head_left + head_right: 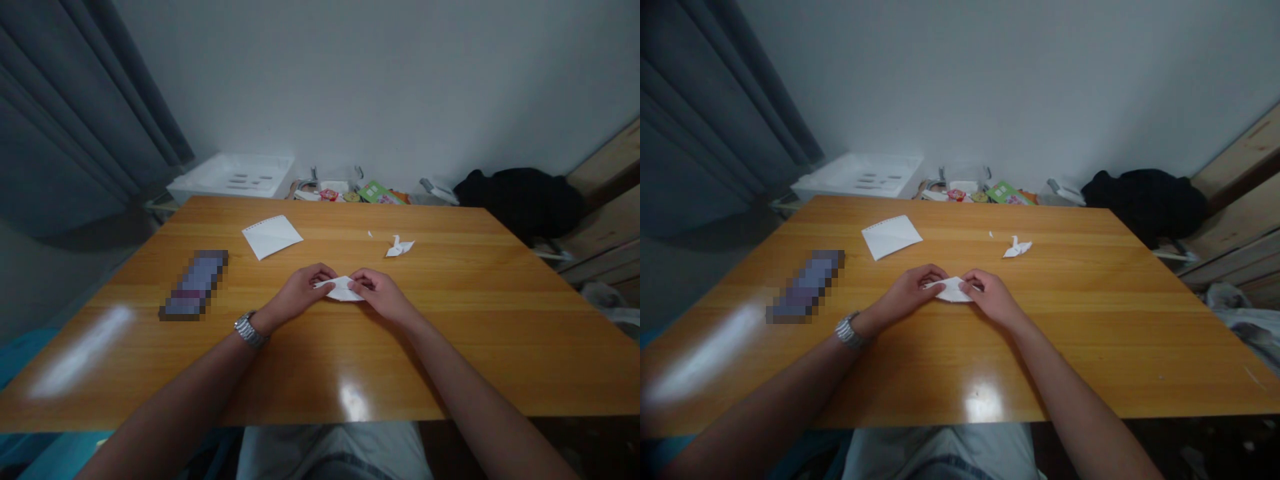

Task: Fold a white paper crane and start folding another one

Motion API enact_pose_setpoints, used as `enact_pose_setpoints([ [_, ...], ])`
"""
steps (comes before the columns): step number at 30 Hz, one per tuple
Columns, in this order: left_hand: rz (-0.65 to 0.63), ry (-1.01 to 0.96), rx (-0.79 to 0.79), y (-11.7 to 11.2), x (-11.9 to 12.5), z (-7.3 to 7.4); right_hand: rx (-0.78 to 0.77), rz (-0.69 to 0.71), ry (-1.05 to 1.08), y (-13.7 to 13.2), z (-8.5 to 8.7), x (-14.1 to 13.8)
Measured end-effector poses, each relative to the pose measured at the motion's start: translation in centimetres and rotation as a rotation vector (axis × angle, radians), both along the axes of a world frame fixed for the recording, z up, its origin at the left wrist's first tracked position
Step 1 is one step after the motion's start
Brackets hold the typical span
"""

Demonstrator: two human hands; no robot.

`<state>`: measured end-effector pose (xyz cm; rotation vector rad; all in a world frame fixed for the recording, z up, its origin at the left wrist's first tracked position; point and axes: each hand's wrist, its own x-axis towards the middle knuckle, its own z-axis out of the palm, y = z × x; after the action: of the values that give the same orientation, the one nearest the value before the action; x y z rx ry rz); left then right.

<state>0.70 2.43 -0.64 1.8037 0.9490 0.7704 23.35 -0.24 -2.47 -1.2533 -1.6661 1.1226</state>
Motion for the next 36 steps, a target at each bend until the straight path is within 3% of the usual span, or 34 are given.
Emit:
enact_pose_setpoints([
  [8,-0.01,0.124,0.138,-0.5,-0.2,0.6,0.031,0.054,-0.019,-0.4,0.2,-0.4],
  [22,-0.044,-0.006,-0.105,0.0,-0.3,-0.2,0.074,0.038,-0.047,-0.7,0.8,0.1],
  [36,-0.035,-0.032,-0.109,-0.6,0.2,-0.3,0.132,0.048,-0.134,-1.1,1.6,0.2],
])
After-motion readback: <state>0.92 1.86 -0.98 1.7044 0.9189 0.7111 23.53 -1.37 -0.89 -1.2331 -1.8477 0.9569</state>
